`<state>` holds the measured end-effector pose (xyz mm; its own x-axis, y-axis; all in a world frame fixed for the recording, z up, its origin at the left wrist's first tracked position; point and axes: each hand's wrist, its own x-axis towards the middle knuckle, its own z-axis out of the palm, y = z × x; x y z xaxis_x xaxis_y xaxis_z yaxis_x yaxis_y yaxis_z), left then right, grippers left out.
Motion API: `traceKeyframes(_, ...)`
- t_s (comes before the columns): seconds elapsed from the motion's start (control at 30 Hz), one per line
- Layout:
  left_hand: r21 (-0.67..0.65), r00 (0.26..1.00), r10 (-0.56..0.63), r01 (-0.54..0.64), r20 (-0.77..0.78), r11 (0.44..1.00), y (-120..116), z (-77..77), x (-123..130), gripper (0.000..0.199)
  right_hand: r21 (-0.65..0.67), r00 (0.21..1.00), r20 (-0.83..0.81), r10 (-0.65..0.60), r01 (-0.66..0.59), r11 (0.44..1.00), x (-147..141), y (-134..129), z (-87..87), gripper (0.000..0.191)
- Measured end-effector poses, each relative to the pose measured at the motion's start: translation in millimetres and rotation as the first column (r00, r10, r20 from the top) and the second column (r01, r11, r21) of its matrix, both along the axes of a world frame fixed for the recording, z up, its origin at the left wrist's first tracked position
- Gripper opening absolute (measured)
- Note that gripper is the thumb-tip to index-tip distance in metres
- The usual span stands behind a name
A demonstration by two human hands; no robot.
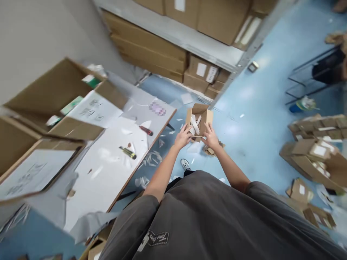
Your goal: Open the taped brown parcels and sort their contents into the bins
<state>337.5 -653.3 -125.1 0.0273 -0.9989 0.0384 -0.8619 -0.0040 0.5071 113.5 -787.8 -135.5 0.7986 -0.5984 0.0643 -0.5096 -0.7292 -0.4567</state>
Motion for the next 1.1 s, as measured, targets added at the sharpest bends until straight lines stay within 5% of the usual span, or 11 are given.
traceKeyframes(0.1,0.024,0.989,-0.148,0.148,-0.023,0.989,-66,-18.1,-47,0.021,0.026,0.989,-0.043,-0.145,0.146,0.989,-62,-28,-13.2,0.011)
traceKeyframes(0.23,0.095,0.973,-0.227,0.229,-0.031,0.969,-109,-26.7,-81,0.041,0.072,0.958,-0.167,-0.232,0.247,0.966,-105,-47,-23.0,0.04)
traceKeyframes(0.37,0.135,0.982,-0.186,0.188,-0.033,0.973,-112,-21.1,-71,0.069,0.049,0.933,-0.173,-0.316,0.329,0.943,-119,-66,-16.9,0.068)
traceKeyframes(0.57,0.055,0.985,0.174,-0.174,-0.005,0.983,-74,-0.8,3,0.075,-0.049,0.979,0.015,-0.205,0.206,0.977,-77,-111,14.8,0.066)
traceKeyframes(0.7,0.009,0.914,0.405,-0.405,0.026,0.914,-20,25.9,51,0.077,-0.088,0.997,0.076,-0.001,0.007,0.996,8,-118,37.2,0.066)
traceKeyframes(0.83,-0.015,0.781,0.622,-0.622,0.061,0.783,66,52.2,83,0.077,-0.096,0.954,0.123,0.274,-0.263,0.96,115,-84,53.4,0.069)
traceKeyframes(0.97,-0.057,0.556,0.827,-0.826,0.091,0.561,185,72.0,93,0.081,-0.12,0.824,0.141,0.548,-0.535,0.836,219,-8,64.5,0.071)
traceKeyframes(1.1,-0.105,0.261,0.959,-0.956,0.111,0.272,324,86.4,67,0.077,-0.184,0.605,0.154,0.782,-0.76,0.624,295,109,73.1,0.071)
